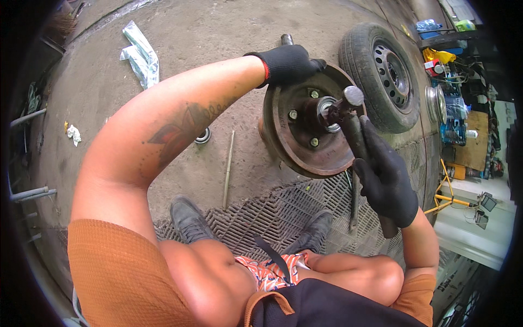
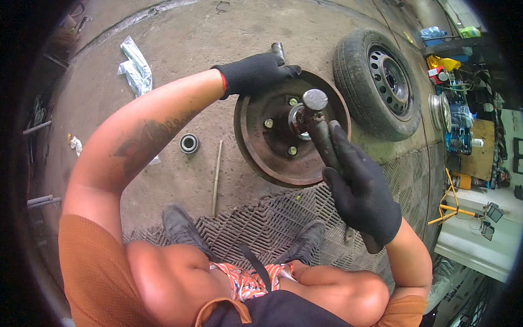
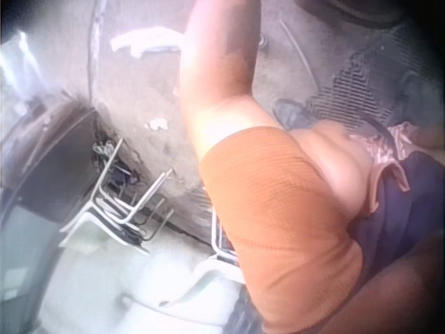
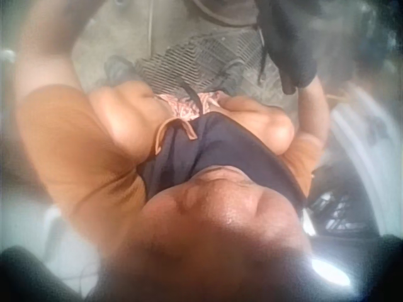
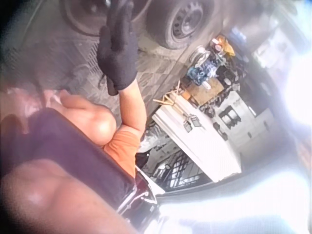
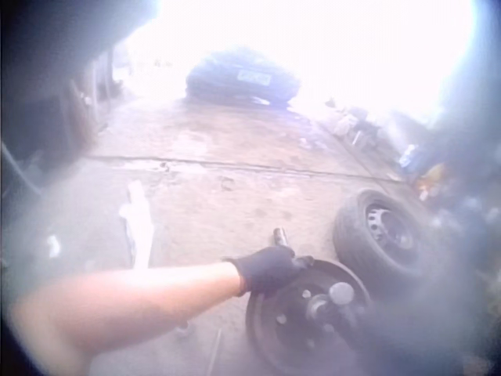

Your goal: The person sits on the floor and uses pliers to remove a retaining clip from a brake drum. They then use a screwdriver and a hammer to tap out the inner bearing. Finally, they place a new bearing into the drum and set the assembly aside.

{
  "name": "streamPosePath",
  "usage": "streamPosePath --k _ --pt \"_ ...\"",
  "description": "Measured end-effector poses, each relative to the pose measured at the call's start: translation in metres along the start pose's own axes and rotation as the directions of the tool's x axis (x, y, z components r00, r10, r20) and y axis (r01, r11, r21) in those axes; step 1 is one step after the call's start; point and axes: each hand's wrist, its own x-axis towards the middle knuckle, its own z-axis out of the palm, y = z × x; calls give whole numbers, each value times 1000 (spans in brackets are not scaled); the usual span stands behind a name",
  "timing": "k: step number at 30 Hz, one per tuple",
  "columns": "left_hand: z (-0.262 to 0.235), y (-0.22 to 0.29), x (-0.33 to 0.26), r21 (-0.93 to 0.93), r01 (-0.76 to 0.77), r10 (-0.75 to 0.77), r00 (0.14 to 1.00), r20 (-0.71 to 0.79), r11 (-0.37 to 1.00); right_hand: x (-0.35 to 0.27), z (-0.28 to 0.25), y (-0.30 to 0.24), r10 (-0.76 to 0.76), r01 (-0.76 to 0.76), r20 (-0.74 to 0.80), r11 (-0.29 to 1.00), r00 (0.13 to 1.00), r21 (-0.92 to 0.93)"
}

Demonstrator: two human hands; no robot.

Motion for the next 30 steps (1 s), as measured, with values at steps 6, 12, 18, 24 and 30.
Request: streamPosePath --k 6,12,18,24,30 --pt "-7 7 -7 -55 73 -71 997 26 996 2 4 -14 130 -130 -7 990 991 49" --pt "-1 -5 -8 -61 51 -52 999 -17 997 7 10 -13 37 -34 -51 998 998 55" --pt "-12 9 -11 -113 126 -120 991 58 986 4 9 -5 132 -121 -101 986 986 112" --pt "-5 4 -7 -104 171 -171 985 3 980 -11 26 31 206 -154 -257 966 944 208" --pt "-8 3 -11 -166 137 -139 990 3 977 -29 36 54 -31 -3 -280 993 960 -120"
